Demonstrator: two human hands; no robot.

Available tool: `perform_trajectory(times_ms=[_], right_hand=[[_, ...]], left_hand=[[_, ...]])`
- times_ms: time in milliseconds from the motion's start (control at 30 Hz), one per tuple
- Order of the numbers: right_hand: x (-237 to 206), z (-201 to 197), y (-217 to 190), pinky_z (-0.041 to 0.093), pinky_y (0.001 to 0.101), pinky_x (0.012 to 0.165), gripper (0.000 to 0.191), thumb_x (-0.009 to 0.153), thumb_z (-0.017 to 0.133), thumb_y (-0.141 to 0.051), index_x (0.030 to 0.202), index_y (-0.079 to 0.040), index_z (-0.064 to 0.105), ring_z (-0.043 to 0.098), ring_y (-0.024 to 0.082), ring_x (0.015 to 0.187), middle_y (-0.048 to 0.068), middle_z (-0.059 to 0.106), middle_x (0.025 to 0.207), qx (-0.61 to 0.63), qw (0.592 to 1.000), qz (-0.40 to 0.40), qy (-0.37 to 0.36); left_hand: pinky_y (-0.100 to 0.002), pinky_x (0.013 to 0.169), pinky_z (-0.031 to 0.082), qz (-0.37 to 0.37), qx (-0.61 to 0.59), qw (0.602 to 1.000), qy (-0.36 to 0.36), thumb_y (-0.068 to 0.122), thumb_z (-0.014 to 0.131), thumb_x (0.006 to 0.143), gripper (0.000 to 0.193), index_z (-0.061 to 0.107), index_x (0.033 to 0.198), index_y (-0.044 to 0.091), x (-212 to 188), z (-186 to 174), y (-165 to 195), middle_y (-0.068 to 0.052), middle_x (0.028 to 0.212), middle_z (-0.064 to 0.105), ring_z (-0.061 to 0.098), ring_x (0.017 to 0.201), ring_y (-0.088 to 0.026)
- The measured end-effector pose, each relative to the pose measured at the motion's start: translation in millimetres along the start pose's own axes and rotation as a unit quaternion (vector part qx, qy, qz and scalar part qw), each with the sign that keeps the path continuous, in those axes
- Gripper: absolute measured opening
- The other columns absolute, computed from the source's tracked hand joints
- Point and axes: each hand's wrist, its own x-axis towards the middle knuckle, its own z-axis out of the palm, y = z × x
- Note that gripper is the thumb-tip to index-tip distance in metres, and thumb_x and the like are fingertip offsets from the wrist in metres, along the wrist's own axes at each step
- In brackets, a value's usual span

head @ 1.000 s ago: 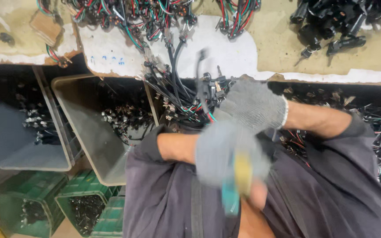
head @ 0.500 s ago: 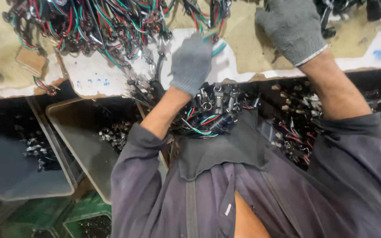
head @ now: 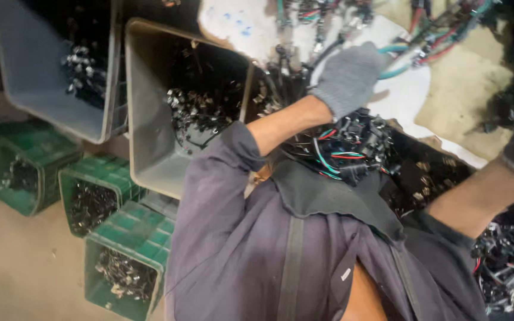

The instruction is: The person repeatedly strips insulation from the ends of small electrical wires using a handheld tool. They pick up individual wires from a pile, strip the ends, and place the processed wires into a bin below the work surface.

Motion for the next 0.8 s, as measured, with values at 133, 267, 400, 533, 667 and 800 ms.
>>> perform_trajectory(times_ms=[133, 267, 400, 533, 667, 800], right_hand=[[-19, 33, 3, 0.054, 0.0308, 0.083, 0.039, 0.082, 0.080, -0.020, 0.118, -0.008, 0.067, 0.064, 0.018, 0.094, 0.006, 0.067, 0.106, 0.043, 0.998, -0.034, -0.002], [-38, 63, 3, 0.053, 0.0286, 0.086, 0.047, 0.081, 0.085, -0.028, 0.120, -0.009, 0.066, 0.063, 0.016, 0.096, 0.004, 0.066, 0.108, -0.178, 0.979, -0.086, -0.041], [-42, 69, 5, 0.058, 0.0412, 0.101, 0.031, 0.085, 0.088, -0.001, 0.097, -0.005, 0.060, 0.057, 0.020, 0.073, 0.007, 0.055, 0.083, -0.402, 0.901, -0.125, -0.105], [-37, 66, 10, 0.055, 0.0432, 0.089, 0.030, 0.083, 0.088, -0.011, 0.097, -0.004, 0.062, 0.065, 0.034, 0.082, 0.015, 0.060, 0.086, -0.527, 0.819, -0.208, -0.093], [-32, 73, 9, 0.045, 0.0456, 0.069, 0.038, 0.085, 0.090, -0.030, 0.096, -0.004, 0.065, 0.058, 0.035, 0.072, 0.012, 0.057, 0.078, -0.554, 0.784, -0.265, -0.093], [-35, 81, -1, 0.041, 0.0468, 0.066, 0.063, 0.072, 0.090, -0.058, 0.094, -0.005, 0.064, 0.056, 0.035, 0.070, 0.012, 0.056, 0.077, -0.572, 0.774, -0.253, -0.101]], left_hand=[[-0.045, 0.071, 0.055, 0.007, -0.032, 0.999, 0.029, 0.039, 0.088, 0.065, 0.053, 0.070, 0.107, 0.013, -1, 7, -1, -0.013, 0.096, 0.064, 0.068, 0.088, -0.032], [-0.044, 0.081, 0.056, 0.093, -0.045, 0.989, 0.111, 0.024, 0.085, 0.078, 0.041, 0.071, 0.115, 0.014, 6, 0, -4, -0.010, 0.104, 0.070, 0.071, 0.096, -0.030], [-0.031, 0.091, 0.063, -0.008, -0.485, 0.874, -0.005, 0.011, 0.081, 0.089, 0.041, 0.073, 0.128, 0.002, -4, -57, 8, -0.012, 0.114, 0.080, 0.077, 0.097, -0.018], [-0.028, 0.094, 0.062, -0.084, -0.565, 0.816, -0.090, 0.011, 0.080, 0.094, 0.040, 0.069, 0.131, -0.001, -39, -102, 40, -0.009, 0.115, 0.078, 0.076, 0.100, -0.014], [-0.027, 0.081, 0.060, -0.112, -0.553, 0.820, -0.097, 0.011, 0.077, 0.095, 0.037, 0.071, 0.131, 0.001, -55, -86, 65, -0.007, 0.106, 0.078, 0.070, 0.089, -0.012], [-0.028, 0.088, 0.060, -0.035, -0.518, 0.855, -0.014, 0.007, 0.074, 0.100, 0.032, 0.071, 0.131, 0.003, -56, -56, 69, -0.008, 0.115, 0.077, 0.072, 0.099, -0.012]])
